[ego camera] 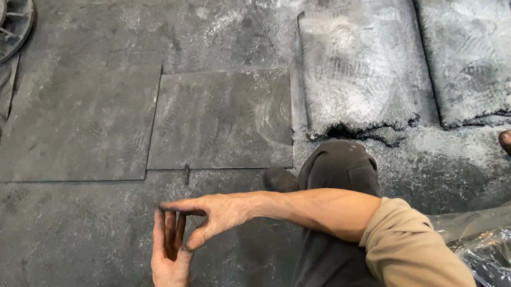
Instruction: Inspecting and handling flexible rubber or synthetic material sheets in a workshop.
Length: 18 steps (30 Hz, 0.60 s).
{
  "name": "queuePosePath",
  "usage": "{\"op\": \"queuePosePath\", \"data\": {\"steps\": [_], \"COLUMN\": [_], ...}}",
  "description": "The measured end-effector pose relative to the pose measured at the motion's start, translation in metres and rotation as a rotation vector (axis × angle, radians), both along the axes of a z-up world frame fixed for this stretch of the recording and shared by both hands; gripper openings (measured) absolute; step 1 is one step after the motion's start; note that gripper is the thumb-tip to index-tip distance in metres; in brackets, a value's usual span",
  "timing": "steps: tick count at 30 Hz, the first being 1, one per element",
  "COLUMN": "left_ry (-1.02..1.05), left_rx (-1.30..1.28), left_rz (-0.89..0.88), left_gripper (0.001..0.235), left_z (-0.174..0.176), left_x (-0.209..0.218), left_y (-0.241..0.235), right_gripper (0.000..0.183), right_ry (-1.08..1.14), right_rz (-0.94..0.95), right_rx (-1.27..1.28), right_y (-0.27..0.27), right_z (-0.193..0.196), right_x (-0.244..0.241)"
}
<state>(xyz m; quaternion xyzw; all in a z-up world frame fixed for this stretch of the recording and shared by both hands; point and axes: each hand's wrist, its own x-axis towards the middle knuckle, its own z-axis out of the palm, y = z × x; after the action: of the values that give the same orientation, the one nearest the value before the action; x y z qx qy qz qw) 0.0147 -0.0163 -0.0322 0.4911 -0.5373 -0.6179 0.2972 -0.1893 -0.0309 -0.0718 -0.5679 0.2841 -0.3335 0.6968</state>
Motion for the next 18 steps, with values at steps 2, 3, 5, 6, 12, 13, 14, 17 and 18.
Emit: {"op": "queuePosePath", "data": {"steps": [2,3,5,6,12,13,14,17,18], "left_ry": [0.002,0.007,-0.018,-0.036,-0.083,-0.089,-0.098,-0.07,-0.032], "left_rx": [0.006,0.009,0.023,0.03,0.003,0.004,0.017,0.013,-0.001], "left_rz": [0.0,0.002,0.008,0.02,0.038,0.069,0.036,0.029,0.039], "left_gripper": [0.117,0.116,0.116,0.115,0.114,0.114,0.112,0.109,0.109], "left_z": [0.002,0.003,0.005,0.005,0.032,0.03,0.027,0.008,0.0], "left_x": [-0.001,-0.003,-0.002,-0.002,-0.016,-0.011,-0.014,-0.009,-0.003], "left_y": [-0.001,-0.002,0.0,0.001,0.001,0.01,0.004,0.002,0.002], "right_gripper": [0.119,0.12,0.119,0.118,0.114,0.114,0.111,0.107,0.105], "right_ry": [-0.005,-0.007,-0.018,-0.023,-0.078,-0.083,-0.096,-0.102,-0.095], "right_rz": [-0.005,-0.009,-0.016,-0.015,0.036,0.067,0.04,0.03,0.031], "right_rx": [0.0,-0.003,-0.003,-0.01,0.067,0.068,0.104,0.117,0.098], "right_y": [0.0,-0.001,0.002,0.001,-0.001,0.002,0.001,0.004,0.003], "right_z": [-0.002,-0.002,-0.003,-0.003,0.005,0.007,0.012,0.024,0.028], "right_x": [-0.001,-0.001,0.0,0.001,-0.003,0.0,-0.007,-0.013,-0.011]}}
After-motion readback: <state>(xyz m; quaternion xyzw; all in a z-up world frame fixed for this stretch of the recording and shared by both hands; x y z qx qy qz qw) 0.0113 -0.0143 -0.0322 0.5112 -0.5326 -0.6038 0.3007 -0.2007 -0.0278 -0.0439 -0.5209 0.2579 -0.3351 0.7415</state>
